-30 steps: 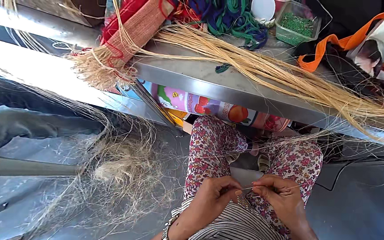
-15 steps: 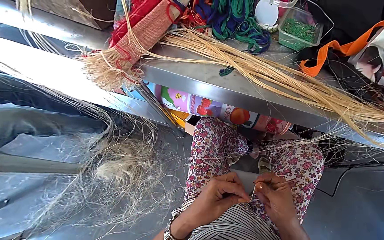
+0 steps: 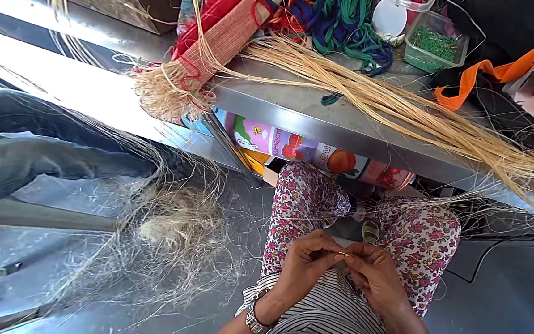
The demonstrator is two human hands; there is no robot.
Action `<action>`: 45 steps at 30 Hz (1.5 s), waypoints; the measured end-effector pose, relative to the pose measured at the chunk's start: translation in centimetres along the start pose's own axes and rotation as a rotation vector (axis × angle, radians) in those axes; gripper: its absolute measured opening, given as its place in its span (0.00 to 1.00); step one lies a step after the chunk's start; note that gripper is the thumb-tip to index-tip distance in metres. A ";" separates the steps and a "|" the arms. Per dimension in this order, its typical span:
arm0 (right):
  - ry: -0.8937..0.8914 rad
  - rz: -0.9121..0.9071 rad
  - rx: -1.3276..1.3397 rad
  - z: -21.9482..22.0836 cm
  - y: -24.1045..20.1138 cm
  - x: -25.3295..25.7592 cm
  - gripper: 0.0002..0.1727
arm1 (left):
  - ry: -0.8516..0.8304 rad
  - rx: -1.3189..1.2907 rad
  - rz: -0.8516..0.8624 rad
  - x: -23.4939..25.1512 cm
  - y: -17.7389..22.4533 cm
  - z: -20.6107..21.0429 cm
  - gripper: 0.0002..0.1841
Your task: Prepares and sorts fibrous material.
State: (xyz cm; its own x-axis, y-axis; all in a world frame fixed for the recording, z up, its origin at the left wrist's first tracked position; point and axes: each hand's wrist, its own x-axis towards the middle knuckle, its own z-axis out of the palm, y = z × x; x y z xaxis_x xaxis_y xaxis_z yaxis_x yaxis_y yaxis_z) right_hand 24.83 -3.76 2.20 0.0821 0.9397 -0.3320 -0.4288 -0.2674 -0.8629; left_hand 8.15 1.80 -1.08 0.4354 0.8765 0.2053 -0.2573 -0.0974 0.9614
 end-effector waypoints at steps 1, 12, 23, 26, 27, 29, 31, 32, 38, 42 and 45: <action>0.002 -0.009 -0.014 -0.1 0.0 0.1 0.07 | 0.019 -0.021 -0.024 0.1 0.0 0.1 0.03; 0.018 -0.044 -0.121 -0.5 0.3 0.3 0.06 | 0.058 -0.159 -0.245 0.3 0.0 0.6 0.06; -0.079 -0.311 -0.084 0.2 2.8 0.3 0.12 | 0.033 -0.331 -0.314 1.0 0.6 2.0 0.04; -0.142 -0.341 -0.149 -0.8 2.3 0.9 0.04 | -0.011 -0.403 -0.333 1.0 0.7 1.5 0.03; -0.162 -0.337 -0.158 -1.4 1.8 1.0 0.03 | -0.042 -0.420 -0.335 1.0 0.7 1.0 0.03; -0.157 -0.368 -0.238 -2.7 0.8 1.2 0.03 | -0.113 -0.418 -0.336 1.1 0.6 -0.1 0.03; -0.089 -0.482 -0.403 -3.6 -0.1 1.4 0.04 | -0.186 -0.408 -0.362 1.1 0.8 -1.2 0.04; -0.048 -0.560 -0.498 -4.1 -0.3 1.4 0.04 | -0.214 -0.414 -0.383 1.2 0.9 -1.7 0.05; 0.130 -0.793 -0.603 -5.5 -0.8 1.5 0.06 | -0.348 -0.557 -0.352 1.2 1.7 -2.9 0.06; 0.183 -0.516 -0.239 -3.6 1.0 1.2 0.08 | -0.399 -0.599 -0.408 1.3 1.1 -2.2 0.05; 0.137 -0.335 -0.200 -1.9 1.7 0.4 0.09 | -0.419 -0.591 -0.494 1.4 0.4 -1.6 0.06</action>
State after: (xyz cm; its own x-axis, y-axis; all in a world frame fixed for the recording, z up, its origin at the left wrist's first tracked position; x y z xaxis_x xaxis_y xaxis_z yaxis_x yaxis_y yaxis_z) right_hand 25.90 -4.20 -0.14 0.3121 0.9484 -0.0563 -0.1756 -0.0007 -0.9845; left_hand 7.32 3.75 -0.63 0.8661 0.4977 -0.0474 -0.3103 0.6096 0.7295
